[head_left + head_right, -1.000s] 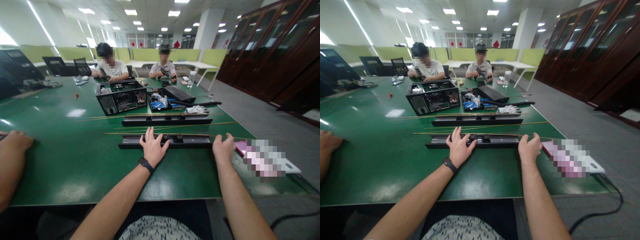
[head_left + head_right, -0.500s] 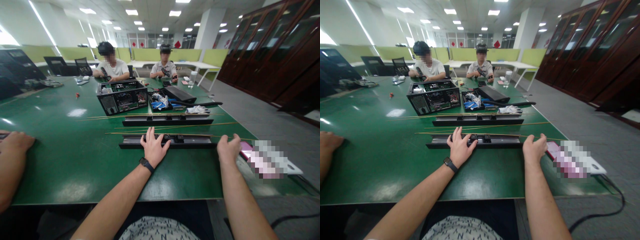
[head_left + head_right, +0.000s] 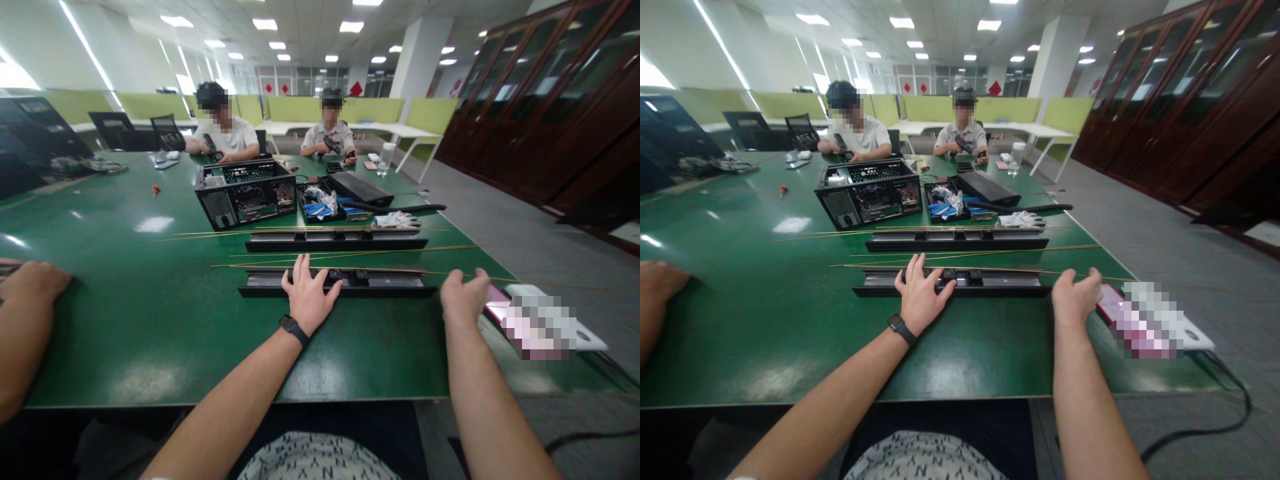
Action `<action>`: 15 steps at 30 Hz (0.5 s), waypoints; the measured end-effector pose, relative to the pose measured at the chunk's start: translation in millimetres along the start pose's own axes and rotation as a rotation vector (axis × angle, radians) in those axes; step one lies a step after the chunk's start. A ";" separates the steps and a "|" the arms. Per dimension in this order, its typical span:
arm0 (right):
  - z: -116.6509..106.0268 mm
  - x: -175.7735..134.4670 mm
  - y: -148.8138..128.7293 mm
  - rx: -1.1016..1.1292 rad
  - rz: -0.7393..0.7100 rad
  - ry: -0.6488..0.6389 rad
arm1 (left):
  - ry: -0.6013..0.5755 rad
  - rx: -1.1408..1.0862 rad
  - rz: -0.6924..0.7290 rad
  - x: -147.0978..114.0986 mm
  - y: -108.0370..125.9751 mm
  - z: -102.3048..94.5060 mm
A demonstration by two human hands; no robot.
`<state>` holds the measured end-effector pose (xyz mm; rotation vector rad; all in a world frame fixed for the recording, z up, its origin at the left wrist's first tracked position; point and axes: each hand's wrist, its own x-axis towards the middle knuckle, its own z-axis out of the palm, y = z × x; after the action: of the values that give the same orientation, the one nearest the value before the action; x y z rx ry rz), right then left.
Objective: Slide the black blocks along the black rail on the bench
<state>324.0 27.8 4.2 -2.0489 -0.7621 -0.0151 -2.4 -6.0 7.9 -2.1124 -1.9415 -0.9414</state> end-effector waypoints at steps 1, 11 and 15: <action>0.6 1.7 1.1 0.001 0.001 0.004 | 0.001 0.000 0.002 -0.1 -0.1 0.3; 0.5 17.5 13.1 0.014 0.019 0.041 | 0.012 -0.006 0.002 -0.8 -2.2 1.9; 2.7 19.8 16.4 0.020 0.005 0.047 | 0.009 -0.001 0.003 -0.3 -2.8 1.3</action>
<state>347.7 33.7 -4.0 -2.0242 -0.7253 -0.0521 -4.5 -5.2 5.8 -2.1076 -1.9329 -0.9497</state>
